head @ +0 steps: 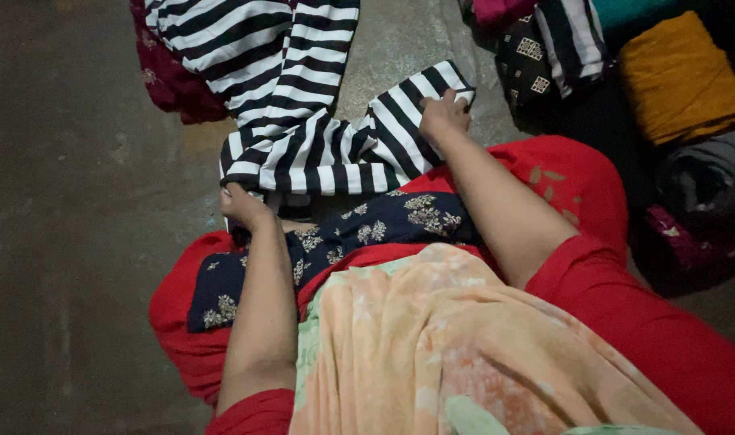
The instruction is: The person folds a black and white striped shirt by smoothing it out, folding the sleeves in, and then folding the body of the shirt several times while sitting on the floor next to other folded items.
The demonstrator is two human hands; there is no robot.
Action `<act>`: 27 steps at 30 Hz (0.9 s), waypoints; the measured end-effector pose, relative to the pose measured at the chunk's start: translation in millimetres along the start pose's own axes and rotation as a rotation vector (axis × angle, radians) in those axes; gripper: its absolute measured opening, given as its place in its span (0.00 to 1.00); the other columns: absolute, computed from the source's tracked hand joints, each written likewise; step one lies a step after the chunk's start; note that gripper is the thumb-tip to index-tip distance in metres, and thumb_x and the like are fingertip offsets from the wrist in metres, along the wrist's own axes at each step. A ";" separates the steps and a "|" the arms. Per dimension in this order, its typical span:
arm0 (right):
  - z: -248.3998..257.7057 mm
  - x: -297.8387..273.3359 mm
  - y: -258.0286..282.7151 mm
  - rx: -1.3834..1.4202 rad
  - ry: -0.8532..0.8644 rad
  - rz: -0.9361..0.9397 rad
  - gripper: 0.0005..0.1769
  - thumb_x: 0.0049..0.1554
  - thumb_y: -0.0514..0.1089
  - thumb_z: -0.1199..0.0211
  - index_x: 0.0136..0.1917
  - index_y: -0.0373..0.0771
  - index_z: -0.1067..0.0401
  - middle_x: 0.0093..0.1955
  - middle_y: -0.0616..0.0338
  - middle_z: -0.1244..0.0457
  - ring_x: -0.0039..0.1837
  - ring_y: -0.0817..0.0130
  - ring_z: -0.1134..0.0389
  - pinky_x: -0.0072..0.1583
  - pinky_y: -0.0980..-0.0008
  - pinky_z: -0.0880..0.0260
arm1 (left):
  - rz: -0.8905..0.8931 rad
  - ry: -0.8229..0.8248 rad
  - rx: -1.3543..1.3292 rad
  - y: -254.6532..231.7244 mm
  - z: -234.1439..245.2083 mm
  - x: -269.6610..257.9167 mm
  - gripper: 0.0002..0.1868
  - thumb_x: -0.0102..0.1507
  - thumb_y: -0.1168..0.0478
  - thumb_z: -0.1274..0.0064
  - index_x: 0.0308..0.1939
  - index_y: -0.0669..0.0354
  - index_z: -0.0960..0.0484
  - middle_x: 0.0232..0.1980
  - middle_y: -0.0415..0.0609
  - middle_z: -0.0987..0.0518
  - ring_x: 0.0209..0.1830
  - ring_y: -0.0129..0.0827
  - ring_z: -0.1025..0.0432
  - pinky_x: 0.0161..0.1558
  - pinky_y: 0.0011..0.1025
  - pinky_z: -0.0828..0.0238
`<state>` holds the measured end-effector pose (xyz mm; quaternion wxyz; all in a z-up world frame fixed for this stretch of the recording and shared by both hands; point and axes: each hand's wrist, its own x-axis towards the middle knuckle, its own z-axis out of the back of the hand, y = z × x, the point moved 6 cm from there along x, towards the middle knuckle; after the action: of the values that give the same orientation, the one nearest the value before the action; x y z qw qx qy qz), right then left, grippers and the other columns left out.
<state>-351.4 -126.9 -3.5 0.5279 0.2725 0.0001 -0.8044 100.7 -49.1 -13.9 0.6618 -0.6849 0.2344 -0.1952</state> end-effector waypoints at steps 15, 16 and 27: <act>-30.1 37.7 -44.4 0.048 0.098 -0.366 0.34 0.60 0.45 0.41 0.77 0.32 0.40 0.82 0.43 0.53 0.79 0.45 0.48 0.72 0.46 0.40 | 0.044 -0.042 0.190 1.8 3.0 -3.4 0.16 0.64 0.58 0.57 0.30 0.69 0.27 0.27 0.47 0.26 0.26 0.34 0.35 0.32 0.36 0.33; -35.0 44.6 -47.5 0.046 0.098 -0.365 0.34 0.60 0.45 0.41 0.77 0.32 0.40 0.82 0.43 0.53 0.79 0.45 0.48 0.72 0.46 0.40 | 0.013 -0.033 0.167 3.7 2.4 -1.6 0.15 0.63 0.58 0.57 0.30 0.68 0.25 0.27 0.46 0.25 0.26 0.32 0.34 0.33 0.35 0.33; -12.6 -18.5 6.1 -0.312 0.155 0.173 0.34 0.55 0.55 0.34 0.75 0.61 0.36 0.85 0.49 0.65 0.83 0.40 0.65 0.78 0.42 0.58 | -0.092 0.073 -0.007 17.0 -7.1 4.5 0.12 0.63 0.62 0.56 0.28 0.69 0.29 0.28 0.42 0.27 0.29 0.29 0.36 0.35 0.33 0.34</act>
<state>-335.2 -110.3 -4.4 0.6292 0.2474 0.1419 -0.7230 99.2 -57.7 -30.7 0.6406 -0.6896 0.2274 -0.2496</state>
